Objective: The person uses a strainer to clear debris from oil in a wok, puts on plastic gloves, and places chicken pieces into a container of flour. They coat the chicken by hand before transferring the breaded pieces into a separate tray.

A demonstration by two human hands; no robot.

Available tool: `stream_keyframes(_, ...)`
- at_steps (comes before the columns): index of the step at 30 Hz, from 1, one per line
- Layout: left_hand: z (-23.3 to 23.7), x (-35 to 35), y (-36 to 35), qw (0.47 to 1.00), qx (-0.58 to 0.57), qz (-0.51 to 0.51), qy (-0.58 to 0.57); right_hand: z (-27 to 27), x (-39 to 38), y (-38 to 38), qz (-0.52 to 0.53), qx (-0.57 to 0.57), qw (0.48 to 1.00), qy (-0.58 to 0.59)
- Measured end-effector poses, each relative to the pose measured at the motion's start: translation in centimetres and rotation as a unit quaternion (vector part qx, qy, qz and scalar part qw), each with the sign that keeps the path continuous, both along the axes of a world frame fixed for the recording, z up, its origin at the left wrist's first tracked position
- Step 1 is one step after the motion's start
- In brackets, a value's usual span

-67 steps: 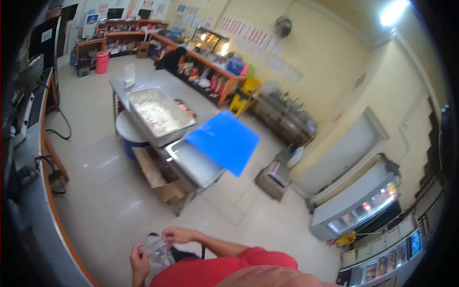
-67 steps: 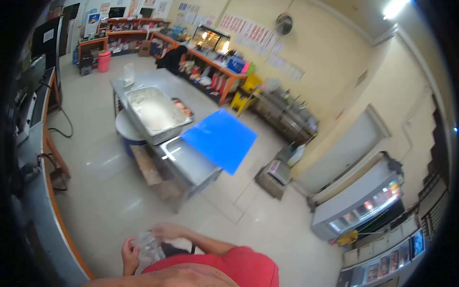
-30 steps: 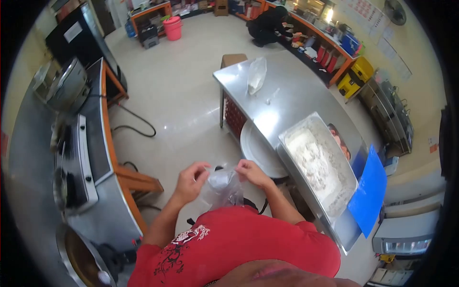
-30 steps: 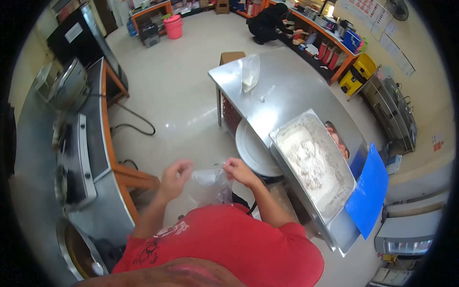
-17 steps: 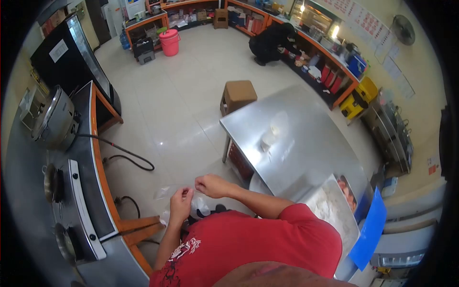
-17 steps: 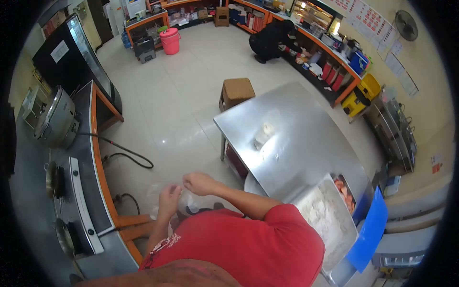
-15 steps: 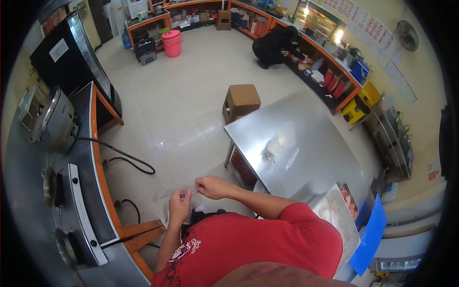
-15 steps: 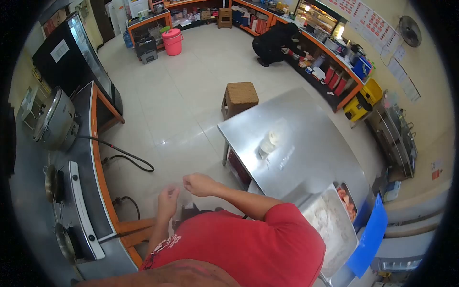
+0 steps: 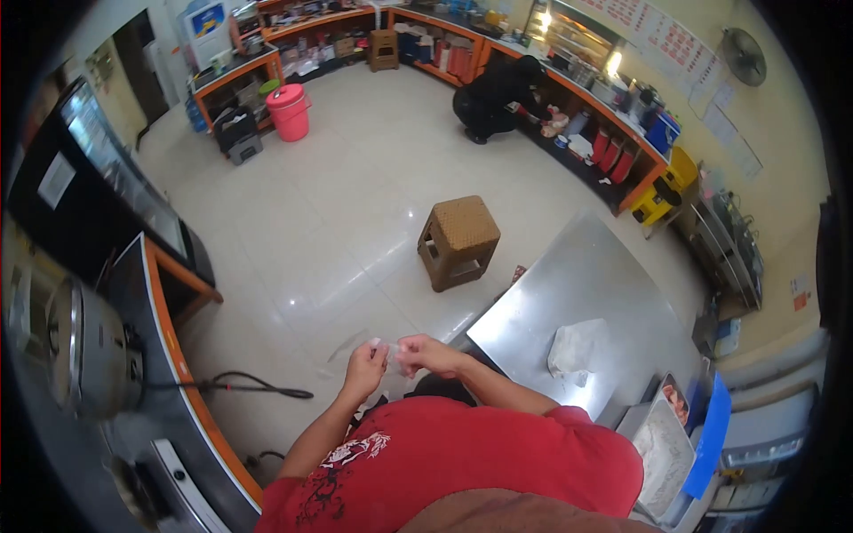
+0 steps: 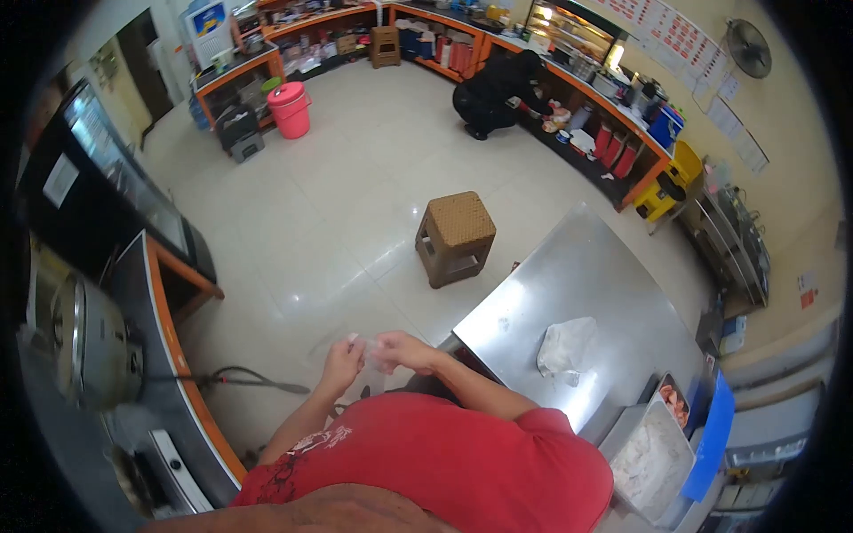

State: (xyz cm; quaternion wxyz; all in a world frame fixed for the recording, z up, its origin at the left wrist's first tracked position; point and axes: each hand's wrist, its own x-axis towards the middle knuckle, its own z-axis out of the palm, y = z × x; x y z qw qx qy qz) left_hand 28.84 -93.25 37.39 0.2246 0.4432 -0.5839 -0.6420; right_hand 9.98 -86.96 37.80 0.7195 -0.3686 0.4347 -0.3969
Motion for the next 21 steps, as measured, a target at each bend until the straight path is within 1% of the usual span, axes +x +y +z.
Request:
stream_keyframes(1,0.0,-0.8,-2.3,1.0,0.016,-0.01,0.005,-0.4,-1.4,-1.3,-0.047,0.015,0.998,-0.025)
stream_keyframes(4,-1.1,-4.0,-9.0,0.992,0.098,-0.072,0.035,-0.3,-5.0,-4.8,-0.195,0.051,0.979,0.01)
stream_keyframes(5,-1.0,-5.4,-11.1,0.987,0.122,-0.094,0.038,-0.8,-6.2,-6.1,-0.218,0.071,0.971,0.063)
stream_keyframes(7,-0.8,-8.7,-14.3,0.976,0.171,-0.13,0.044,-1.8,-8.1,-8.8,-0.184,0.022,0.973,0.14)
stream_keyframes(8,-0.9,-10.4,-15.7,0.978,0.123,-0.167,0.033,-2.4,-9.0,-10.1,-0.164,0.0,0.97,0.178)
stream_keyframes(10,-0.9,-14.1,-18.0,0.971,0.028,-0.236,0.011,-3.9,-10.4,-13.3,-0.16,-0.019,0.975,0.15)
stream_keyframes(11,-1.7,-15.8,-18.8,0.979,-0.038,-0.198,0.028,-4.4,-11.2,-15.5,-0.157,-0.031,0.978,0.137)
stream_keyframes(12,-2.3,-17.7,-21.5,0.983,-0.052,-0.176,0.02,-4.5,-12.8,-18.0,-0.153,-0.047,0.979,0.126)
stream_keyframes(13,-3.1,-19.0,-23.8,0.986,-0.062,-0.154,0.009,-2.6,-14.1,-20.0,-0.168,-0.06,0.974,0.139)
stream_keyframes(14,-2.3,-19.4,-25.2,0.989,-0.064,-0.133,-0.008,-2.7,-15.4,-21.9,-0.183,-0.044,0.975,0.117)
stream_keyframes(15,-1.4,-20.0,-27.3,0.992,-0.035,-0.122,0.0,-3.2,-16.9,-23.5,-0.199,-0.027,0.975,0.096)
stream_keyframes(17,-1.1,-21.4,-32.4,0.987,-0.086,-0.132,-0.041,-2.3,-19.9,-27.4,-0.235,-0.012,0.969,0.078)
stream_keyframes(18,-1.1,-21.5,-34.3,0.983,-0.106,-0.138,-0.062,-2.1,-21.1,-28.8,-0.237,0.007,0.966,0.1)
stream_keyframes(20,-1.2,-22.0,-37.9,0.952,-0.275,-0.108,-0.078,-1.7,-23.7,-31.6,-0.24,0.04,0.959,0.148)
stream_keyframes(21,-1.3,-22.7,-39.8,0.925,-0.359,-0.091,-0.083,-1.7,-24.5,-32.9,-0.243,0.045,0.95,0.188)
